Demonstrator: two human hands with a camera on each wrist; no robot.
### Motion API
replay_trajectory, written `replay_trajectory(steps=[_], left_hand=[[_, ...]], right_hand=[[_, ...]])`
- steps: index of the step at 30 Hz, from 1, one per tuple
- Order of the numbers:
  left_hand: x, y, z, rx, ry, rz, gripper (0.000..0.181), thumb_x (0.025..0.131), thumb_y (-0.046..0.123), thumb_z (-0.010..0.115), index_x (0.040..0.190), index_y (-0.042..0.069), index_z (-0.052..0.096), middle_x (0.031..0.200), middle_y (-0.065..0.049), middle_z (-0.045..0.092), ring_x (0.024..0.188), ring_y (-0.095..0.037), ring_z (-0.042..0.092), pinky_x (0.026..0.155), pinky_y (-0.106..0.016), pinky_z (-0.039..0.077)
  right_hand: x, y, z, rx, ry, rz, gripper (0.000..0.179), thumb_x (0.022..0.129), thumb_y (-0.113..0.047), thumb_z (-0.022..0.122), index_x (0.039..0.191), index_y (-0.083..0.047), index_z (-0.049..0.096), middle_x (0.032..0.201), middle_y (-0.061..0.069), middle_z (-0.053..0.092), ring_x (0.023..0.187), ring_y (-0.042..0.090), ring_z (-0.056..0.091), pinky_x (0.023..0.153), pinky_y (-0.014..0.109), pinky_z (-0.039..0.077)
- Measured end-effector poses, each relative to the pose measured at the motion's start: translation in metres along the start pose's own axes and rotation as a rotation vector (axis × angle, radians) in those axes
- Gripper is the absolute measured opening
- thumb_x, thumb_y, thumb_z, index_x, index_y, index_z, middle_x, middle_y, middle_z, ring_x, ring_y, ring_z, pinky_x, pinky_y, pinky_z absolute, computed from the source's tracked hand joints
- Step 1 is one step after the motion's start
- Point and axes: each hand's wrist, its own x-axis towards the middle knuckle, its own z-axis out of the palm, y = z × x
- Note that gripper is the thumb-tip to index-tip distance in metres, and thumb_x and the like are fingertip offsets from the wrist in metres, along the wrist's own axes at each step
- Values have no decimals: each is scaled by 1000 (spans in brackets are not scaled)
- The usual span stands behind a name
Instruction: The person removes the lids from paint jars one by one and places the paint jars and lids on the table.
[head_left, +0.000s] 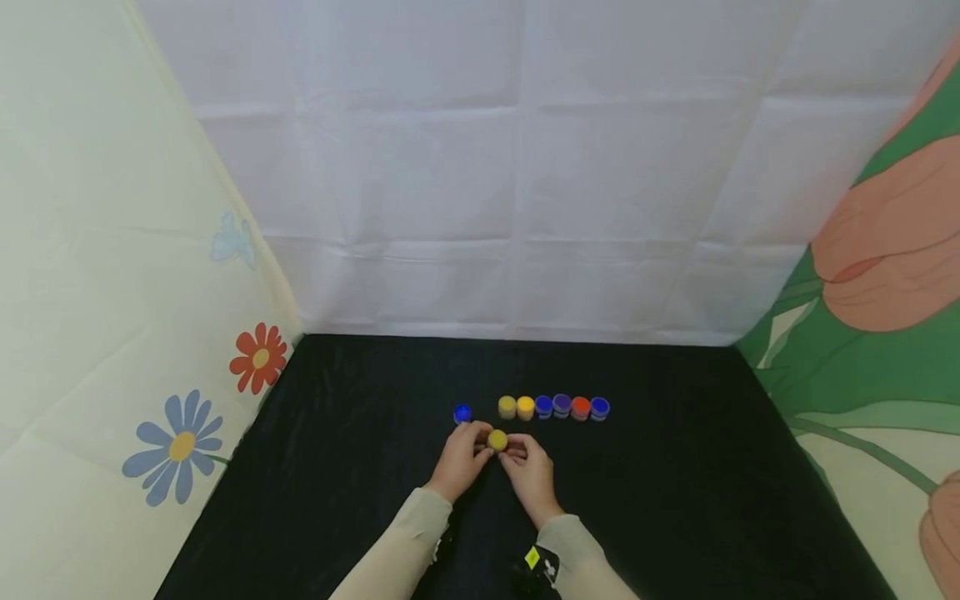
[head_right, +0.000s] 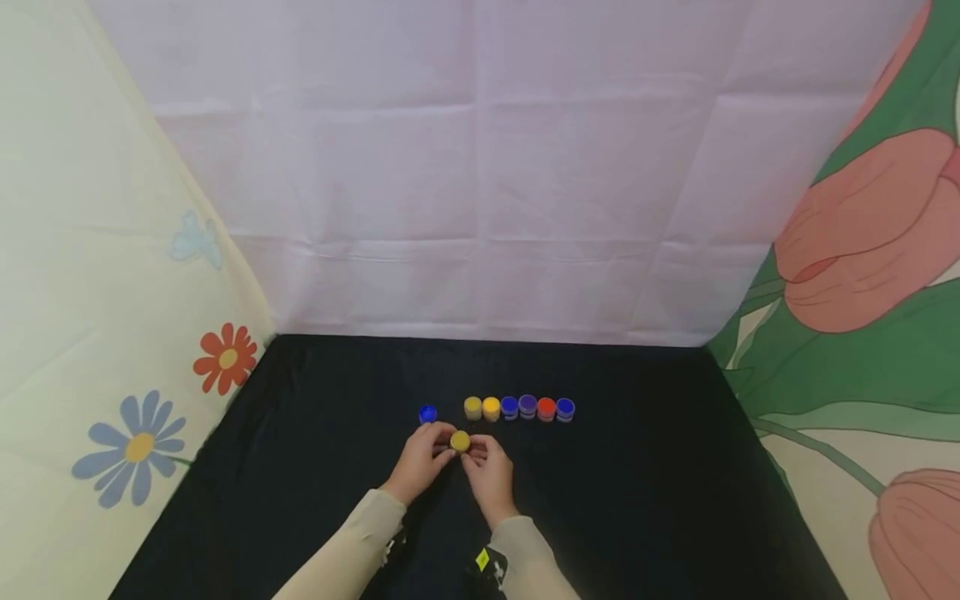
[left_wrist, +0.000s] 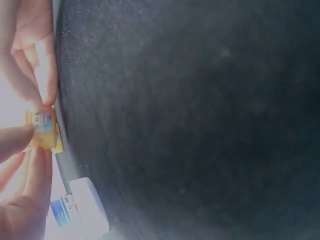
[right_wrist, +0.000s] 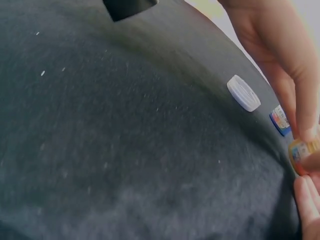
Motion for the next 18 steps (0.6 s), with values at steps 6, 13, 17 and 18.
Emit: replay_trajectory(steps=[6,13,17,18], left_hand=[[-1,-1,-4,-23,-69,-47,29,90,-6,72,118,-1,65,109,-14,62,101,-29,66,84,-34,58],[-3,-3,-9,5,-149,-52,32,90,-4,73,121,-1,67,103,-10,60,96,-26,66,84,-33,58],[-4,-3,-10,0,-173,-52,29,91,-3,72,119,-1,67,103,-10,61,98,-27,67,84,-35,58],[-4,-3,-10,-3,-175,-51,29,91,-3,71,119,-1,67,104,-11,63,99,-28,67,85,-35,58]], right_hand=[[-1,1,-6,-5,-91,1,21,87,5,74,107,5,67,100,16,70,90,27,69,77,33,58],[-2,6,-9,5,-172,-14,25,85,7,76,107,5,65,100,15,68,91,28,68,77,31,58],[-2,7,-10,-14,-199,-21,27,84,8,77,108,5,65,102,14,66,92,27,67,78,31,58],[-1,7,-10,-22,-203,-22,28,84,8,77,108,5,65,102,14,65,92,27,67,78,31,58]])
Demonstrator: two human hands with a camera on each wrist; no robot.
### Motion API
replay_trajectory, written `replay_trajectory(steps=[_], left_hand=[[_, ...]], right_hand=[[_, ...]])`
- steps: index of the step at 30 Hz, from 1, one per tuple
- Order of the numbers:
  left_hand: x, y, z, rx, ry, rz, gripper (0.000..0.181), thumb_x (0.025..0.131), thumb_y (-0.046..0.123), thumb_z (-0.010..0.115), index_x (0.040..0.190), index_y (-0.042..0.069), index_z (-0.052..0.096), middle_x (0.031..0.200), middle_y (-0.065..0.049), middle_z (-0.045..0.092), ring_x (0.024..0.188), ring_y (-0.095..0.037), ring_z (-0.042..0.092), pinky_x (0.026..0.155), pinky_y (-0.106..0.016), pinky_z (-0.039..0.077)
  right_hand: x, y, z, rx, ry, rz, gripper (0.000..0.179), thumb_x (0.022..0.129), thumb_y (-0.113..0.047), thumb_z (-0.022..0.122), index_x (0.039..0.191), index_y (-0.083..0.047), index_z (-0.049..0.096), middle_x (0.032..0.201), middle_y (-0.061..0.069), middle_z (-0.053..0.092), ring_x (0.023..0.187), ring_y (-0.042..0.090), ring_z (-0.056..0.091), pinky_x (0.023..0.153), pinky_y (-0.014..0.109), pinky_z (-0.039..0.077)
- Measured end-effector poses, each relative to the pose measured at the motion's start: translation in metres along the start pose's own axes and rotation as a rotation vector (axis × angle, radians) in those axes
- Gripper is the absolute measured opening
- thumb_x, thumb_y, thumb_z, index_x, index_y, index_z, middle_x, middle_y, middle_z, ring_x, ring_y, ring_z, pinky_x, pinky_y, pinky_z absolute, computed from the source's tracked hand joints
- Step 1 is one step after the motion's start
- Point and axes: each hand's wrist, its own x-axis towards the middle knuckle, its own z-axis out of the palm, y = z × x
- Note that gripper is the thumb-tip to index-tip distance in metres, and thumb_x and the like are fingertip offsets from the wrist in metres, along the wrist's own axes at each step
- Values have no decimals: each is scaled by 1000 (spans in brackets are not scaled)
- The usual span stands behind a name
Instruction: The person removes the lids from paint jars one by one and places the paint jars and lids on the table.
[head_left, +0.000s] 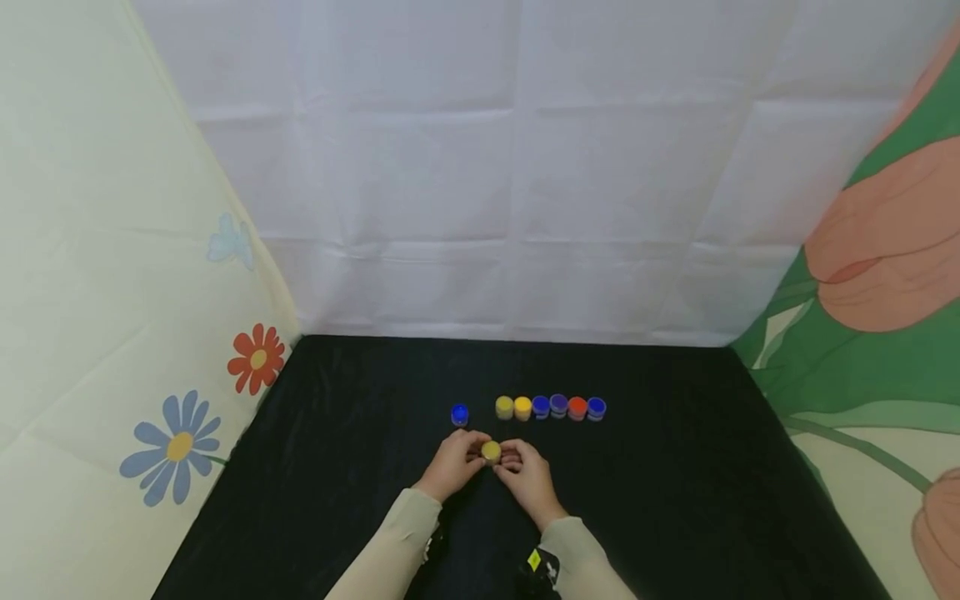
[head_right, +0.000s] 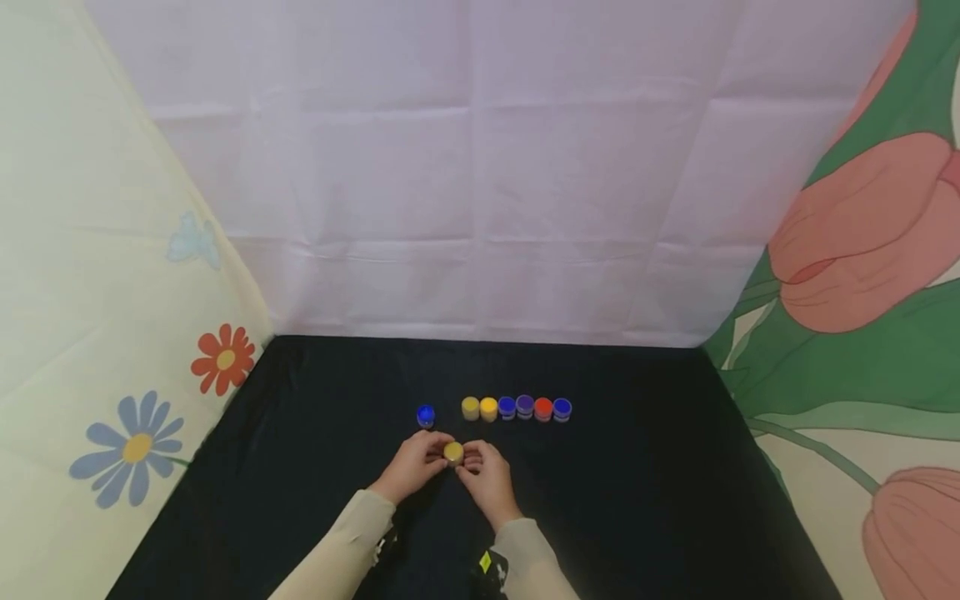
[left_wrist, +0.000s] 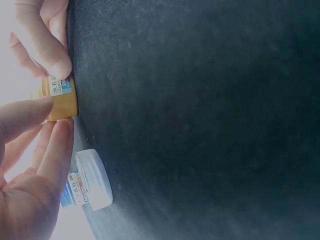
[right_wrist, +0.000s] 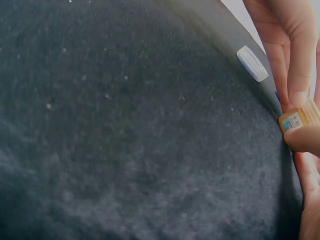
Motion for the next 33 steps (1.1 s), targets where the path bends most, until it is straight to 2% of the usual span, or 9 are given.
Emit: replay_trajectory(steps=[6,16,22,27,30,33], left_hand=[[1,-3,-1,-7,17,9,27,94,-5,67,120,-1,67,114,-15,71,104,-28,69,88,-40,57],[-2,-3,-2,-27,22,-5,23,97,-1,65,119,-1,67,113,-14,72,102,-27,69,86,-42,56],[-6,-4,-1,-95,33,-21,18,97,0,64,115,0,65,112,-15,71,102,-28,69,86,-41,57],[-7,-5,0,-171,38,-47,13,98,-1,62,112,0,64,110,-16,71,100,-28,70,82,-35,58],[-7,-6,0,-206,41,-38,19,98,-4,61,117,-2,63,112,-19,70,101,-30,70,81,-33,59],[-7,-6,0,-184,33,-25,27,98,-4,60,125,-1,64,116,-19,70,102,-29,70,81,-33,59]], right_hand=[[3,2,0,-18,6,-12,27,82,7,79,106,4,67,100,13,65,90,26,68,78,30,58],[4,3,0,1,18,-13,27,80,7,81,103,5,68,97,13,67,86,23,69,76,27,59],[4,3,-1,15,10,-7,26,80,8,81,103,6,68,98,14,68,87,24,69,75,27,58],[4,3,-1,17,6,-5,26,80,8,80,103,5,68,98,14,68,88,25,70,75,27,58],[4,3,-1,6,1,-14,26,81,8,80,103,5,68,98,14,67,88,25,70,76,28,59],[4,3,-2,-2,-2,-20,26,81,8,80,103,5,68,98,14,67,88,25,69,76,29,59]])
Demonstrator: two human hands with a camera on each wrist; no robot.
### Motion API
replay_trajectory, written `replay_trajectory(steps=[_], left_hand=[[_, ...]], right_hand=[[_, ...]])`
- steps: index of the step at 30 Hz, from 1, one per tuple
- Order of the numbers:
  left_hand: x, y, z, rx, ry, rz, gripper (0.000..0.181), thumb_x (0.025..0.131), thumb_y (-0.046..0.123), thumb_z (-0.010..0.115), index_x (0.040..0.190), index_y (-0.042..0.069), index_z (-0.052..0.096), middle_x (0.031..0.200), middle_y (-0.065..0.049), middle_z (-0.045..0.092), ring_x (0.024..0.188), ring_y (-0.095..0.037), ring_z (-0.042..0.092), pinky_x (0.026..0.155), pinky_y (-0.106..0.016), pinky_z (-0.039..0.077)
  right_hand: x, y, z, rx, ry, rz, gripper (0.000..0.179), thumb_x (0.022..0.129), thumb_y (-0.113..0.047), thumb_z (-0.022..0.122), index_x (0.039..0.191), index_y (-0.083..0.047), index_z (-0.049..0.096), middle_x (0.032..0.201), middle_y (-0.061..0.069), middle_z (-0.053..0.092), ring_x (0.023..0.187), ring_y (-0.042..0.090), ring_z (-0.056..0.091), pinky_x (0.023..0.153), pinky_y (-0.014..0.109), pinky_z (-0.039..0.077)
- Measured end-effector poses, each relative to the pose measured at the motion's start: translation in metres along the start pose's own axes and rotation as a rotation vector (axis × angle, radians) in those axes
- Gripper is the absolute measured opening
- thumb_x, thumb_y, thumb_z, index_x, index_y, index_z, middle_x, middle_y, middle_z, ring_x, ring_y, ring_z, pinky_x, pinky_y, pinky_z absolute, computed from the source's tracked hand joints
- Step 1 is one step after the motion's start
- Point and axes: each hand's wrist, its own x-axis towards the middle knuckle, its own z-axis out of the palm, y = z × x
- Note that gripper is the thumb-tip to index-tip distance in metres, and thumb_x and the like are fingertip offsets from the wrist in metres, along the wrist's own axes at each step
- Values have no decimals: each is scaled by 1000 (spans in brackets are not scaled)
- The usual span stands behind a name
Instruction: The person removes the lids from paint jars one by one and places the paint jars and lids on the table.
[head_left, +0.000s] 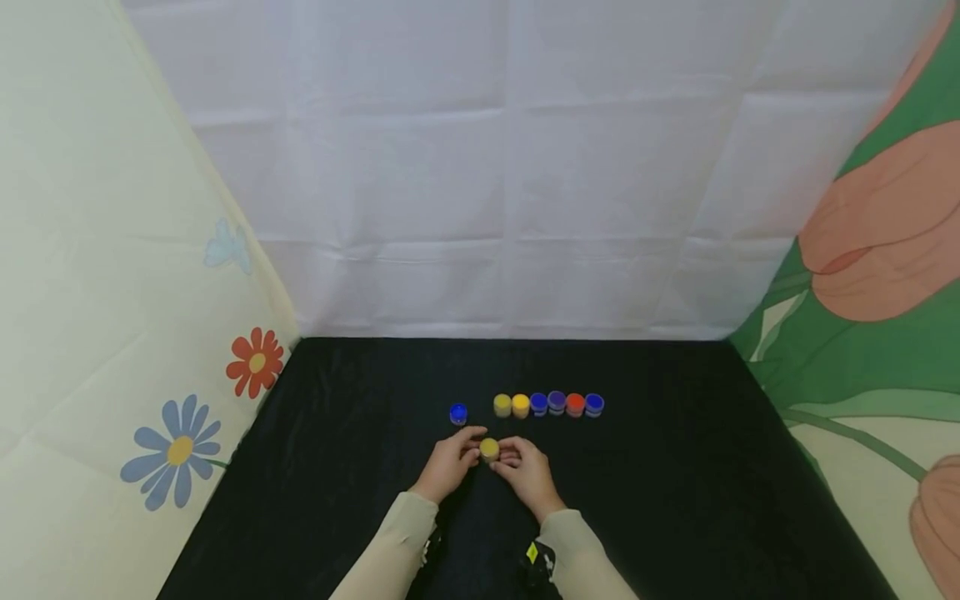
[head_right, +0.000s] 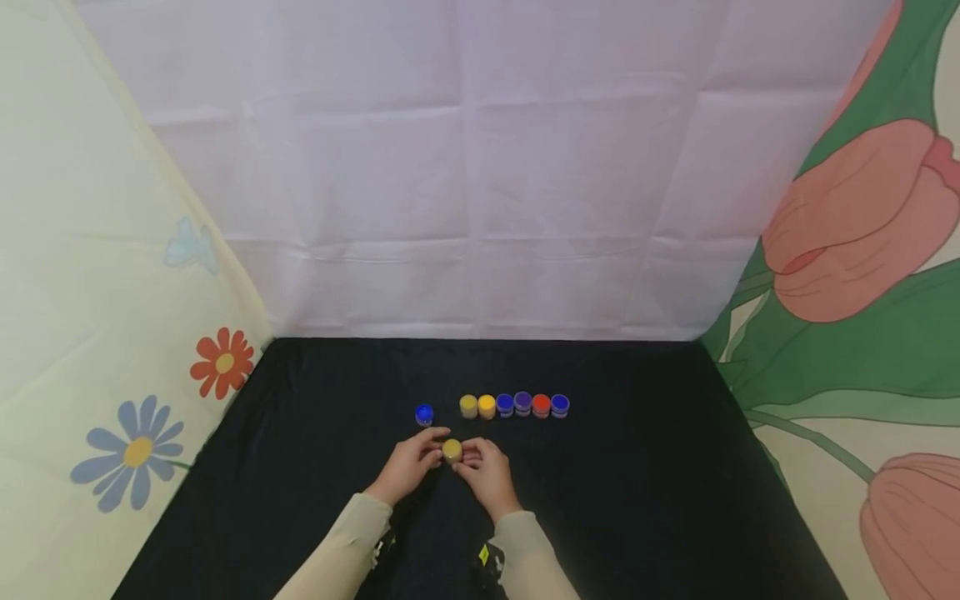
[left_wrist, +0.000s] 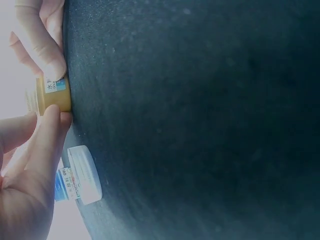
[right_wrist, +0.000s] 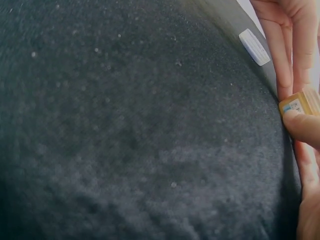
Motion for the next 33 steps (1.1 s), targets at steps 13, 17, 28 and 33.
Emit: replay_trajectory(steps=[13,17,28,33], left_hand=[[-2,5,2,107,-14,-11,22,100,2,60,121,3,66,111,-13,72,93,-22,70,77,-32,57],[0,5,2,148,-21,-4,23,101,4,59,124,4,65,112,-11,72,92,-20,68,78,-35,56],[3,-4,-1,179,-71,34,30,103,3,56,132,5,64,125,-12,68,109,-25,66,89,-41,55],[3,-4,-2,191,-76,52,30,103,3,55,131,5,64,125,-12,68,111,-26,65,93,-44,53]], right_hand=[[-3,1,1,-20,14,-12,26,80,7,81,101,3,67,97,12,66,86,23,68,76,29,59],[-3,2,1,-24,31,-22,26,78,8,82,98,2,65,95,11,66,84,23,69,74,27,58],[0,3,-4,14,-36,3,27,80,8,81,102,3,65,95,11,68,86,24,69,76,28,59],[1,3,-6,-8,-58,-15,29,81,8,79,108,6,69,97,11,66,88,26,70,77,29,59]])
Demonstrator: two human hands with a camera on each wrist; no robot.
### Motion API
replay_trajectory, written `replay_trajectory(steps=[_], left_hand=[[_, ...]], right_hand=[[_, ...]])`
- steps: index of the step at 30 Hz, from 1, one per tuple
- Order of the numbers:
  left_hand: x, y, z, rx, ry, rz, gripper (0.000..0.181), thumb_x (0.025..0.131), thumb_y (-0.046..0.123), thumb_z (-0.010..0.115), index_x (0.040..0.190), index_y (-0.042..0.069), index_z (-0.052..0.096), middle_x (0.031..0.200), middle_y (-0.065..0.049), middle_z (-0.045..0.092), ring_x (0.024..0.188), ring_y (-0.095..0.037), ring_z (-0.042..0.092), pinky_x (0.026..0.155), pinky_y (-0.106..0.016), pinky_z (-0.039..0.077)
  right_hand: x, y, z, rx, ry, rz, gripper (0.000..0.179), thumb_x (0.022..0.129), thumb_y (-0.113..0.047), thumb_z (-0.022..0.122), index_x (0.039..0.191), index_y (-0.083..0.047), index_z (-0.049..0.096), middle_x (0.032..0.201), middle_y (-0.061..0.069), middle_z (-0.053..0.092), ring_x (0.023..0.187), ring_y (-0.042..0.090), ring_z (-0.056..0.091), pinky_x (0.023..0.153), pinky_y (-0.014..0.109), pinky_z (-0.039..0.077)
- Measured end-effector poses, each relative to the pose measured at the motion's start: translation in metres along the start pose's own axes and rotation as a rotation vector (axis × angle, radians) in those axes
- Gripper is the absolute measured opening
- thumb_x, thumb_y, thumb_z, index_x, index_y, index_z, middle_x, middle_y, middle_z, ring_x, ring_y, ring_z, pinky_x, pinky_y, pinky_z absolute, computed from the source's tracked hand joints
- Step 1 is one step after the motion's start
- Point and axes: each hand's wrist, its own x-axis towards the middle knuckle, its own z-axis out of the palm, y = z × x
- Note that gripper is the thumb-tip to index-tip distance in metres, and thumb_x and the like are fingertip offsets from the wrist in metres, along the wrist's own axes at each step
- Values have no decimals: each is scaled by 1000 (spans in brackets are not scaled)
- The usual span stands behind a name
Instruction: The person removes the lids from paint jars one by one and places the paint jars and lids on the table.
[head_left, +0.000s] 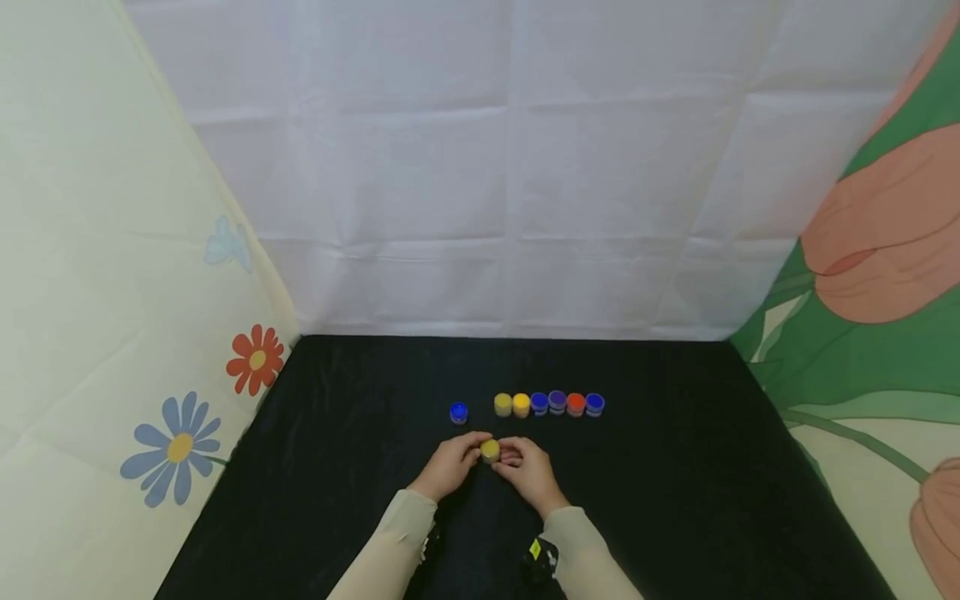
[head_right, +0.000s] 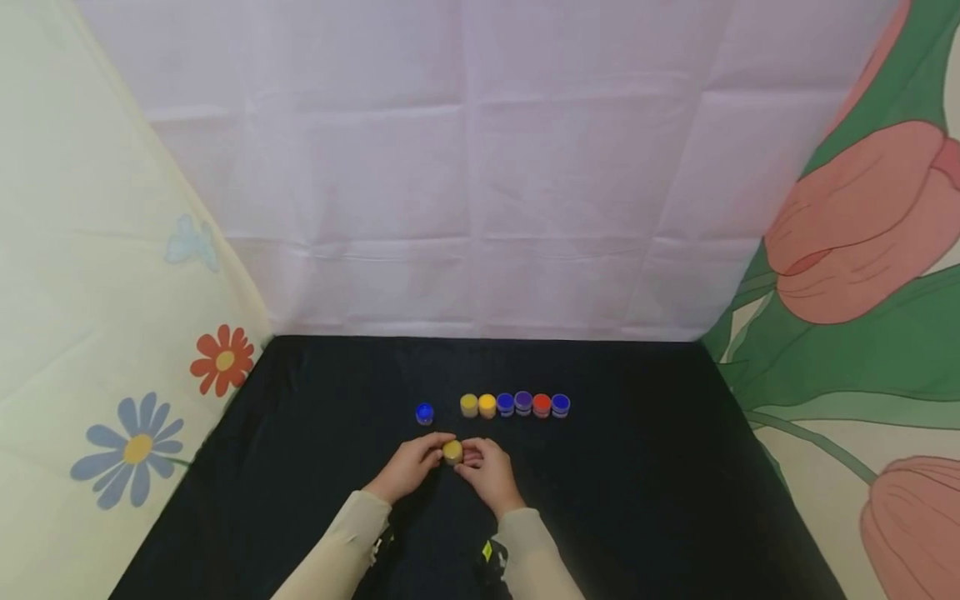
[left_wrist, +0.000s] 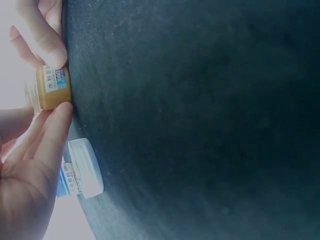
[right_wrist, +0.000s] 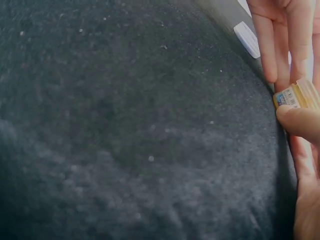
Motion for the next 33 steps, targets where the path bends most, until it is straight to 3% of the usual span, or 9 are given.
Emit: replay_trajectory(steps=[8,18,26,33], left_hand=[[-1,3,-1,8,1,-1,28,102,4,58,129,4,64,120,-12,70,108,-26,67,91,-41,54],[-3,2,3,-65,26,-6,21,100,6,63,121,4,61,115,-13,71,104,-25,69,87,-37,56],[-4,1,2,-28,35,31,33,99,1,61,132,4,63,122,-13,70,111,-28,67,94,-45,53],[-4,4,3,-63,41,-10,21,99,3,63,120,3,61,116,-15,71,106,-27,69,89,-39,56]], right_hand=[[-1,-1,0,-31,7,-15,27,81,6,80,107,5,71,94,9,63,87,24,69,77,30,59],[0,0,1,-36,2,-10,27,82,6,80,107,5,71,94,9,62,87,24,69,78,30,59],[0,2,2,-48,2,-15,26,82,4,80,106,4,71,94,8,63,86,21,68,77,28,58],[-1,1,1,-33,5,-19,26,82,6,80,106,4,71,95,9,63,86,22,68,78,28,58]])
